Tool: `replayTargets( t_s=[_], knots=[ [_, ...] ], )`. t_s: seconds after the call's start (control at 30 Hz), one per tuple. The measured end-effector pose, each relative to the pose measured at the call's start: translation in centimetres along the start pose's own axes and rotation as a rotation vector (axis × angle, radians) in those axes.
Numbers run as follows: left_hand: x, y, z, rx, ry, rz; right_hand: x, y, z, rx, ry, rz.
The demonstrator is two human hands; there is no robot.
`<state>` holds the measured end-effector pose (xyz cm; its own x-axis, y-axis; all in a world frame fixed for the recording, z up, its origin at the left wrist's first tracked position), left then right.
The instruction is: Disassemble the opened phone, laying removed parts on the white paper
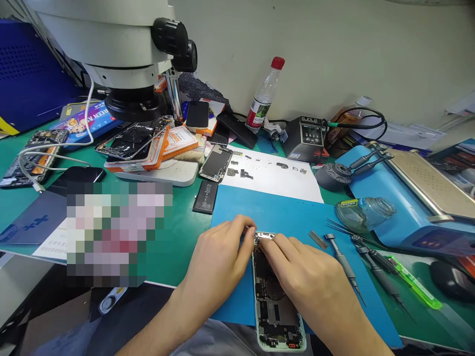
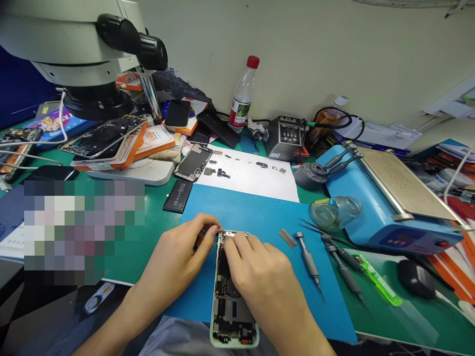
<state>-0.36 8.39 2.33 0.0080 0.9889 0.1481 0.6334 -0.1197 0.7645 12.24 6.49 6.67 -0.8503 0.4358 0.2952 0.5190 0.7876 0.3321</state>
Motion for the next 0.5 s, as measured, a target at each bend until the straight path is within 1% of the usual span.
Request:
replayTargets(
  t_s=[0.13, 0.27, 0.33, 0.5],
  knots=[
    [0.0, 0.0, 0.0, -0.003, -0.004, 0.005, 0.1, -0.5, -0.1, -0.049, 0.007, -0.042],
    [0.0, 0.1, -0.1, 0.0, 0.005, 0.014, -0.4, -0.2, 0.5, -0.019, 0.015, -0.039],
    [0.0, 0.2, -0.1, 0.001, 0.008, 0.02, -0.5, 0.3, 0.7, 0.022, 0.032, -0.005],
    [0.0, 0.3, -0.2, -0.002, 0.016, 0.028, -1.0, 2.1, 0.3, 0.155, 0.116, 0.167]
  ],
)
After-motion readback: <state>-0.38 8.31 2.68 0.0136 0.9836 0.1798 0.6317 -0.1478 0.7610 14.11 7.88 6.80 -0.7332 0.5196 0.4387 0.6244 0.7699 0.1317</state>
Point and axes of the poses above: each hand's wrist, its own x-axis towards the middle knuckle, its own z-axis out of the palm, y = z × x, the point moved 8 cm from there along x, towards the middle knuckle, and after that the axes turned 8 degrees about -z, right-handed, at the moved point
